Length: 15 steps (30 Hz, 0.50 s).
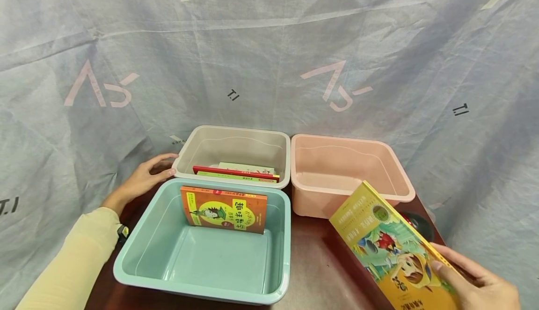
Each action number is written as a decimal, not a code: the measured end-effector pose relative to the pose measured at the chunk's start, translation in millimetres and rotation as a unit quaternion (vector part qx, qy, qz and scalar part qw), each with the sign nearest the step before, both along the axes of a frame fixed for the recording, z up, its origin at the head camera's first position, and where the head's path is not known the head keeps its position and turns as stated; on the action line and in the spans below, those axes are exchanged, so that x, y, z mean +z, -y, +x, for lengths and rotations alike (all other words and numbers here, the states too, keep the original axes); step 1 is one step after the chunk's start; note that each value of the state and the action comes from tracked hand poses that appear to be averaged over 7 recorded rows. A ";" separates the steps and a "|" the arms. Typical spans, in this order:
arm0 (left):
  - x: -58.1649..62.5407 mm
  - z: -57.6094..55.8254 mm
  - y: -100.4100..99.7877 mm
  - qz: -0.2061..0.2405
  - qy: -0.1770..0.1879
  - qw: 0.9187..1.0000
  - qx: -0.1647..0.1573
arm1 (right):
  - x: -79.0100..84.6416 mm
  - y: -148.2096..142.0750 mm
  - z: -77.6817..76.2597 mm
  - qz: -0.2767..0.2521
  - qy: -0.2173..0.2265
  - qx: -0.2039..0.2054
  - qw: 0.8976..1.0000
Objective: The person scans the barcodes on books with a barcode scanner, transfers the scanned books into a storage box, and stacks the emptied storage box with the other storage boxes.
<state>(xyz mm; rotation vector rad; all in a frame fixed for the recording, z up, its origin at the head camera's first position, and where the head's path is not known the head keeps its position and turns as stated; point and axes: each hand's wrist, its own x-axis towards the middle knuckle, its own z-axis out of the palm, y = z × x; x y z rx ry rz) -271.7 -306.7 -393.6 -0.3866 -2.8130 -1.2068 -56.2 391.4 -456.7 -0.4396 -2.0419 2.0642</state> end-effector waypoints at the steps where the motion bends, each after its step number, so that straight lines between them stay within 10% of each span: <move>1: 0.1 0.0 0.1 0.000 0.000 1.000 0.001 | 7.4 2.4 -0.5 0.000 -0.018 0.016 1.000; 10: 0.6 0.5 -0.5 0.000 0.000 1.000 0.004 | 58.6 25.6 -20.2 -0.041 -0.134 0.131 0.981; 15: 1.2 1.9 -0.1 -0.004 0.003 1.000 0.005 | 93.6 50.1 -35.0 -0.005 -0.087 0.114 0.990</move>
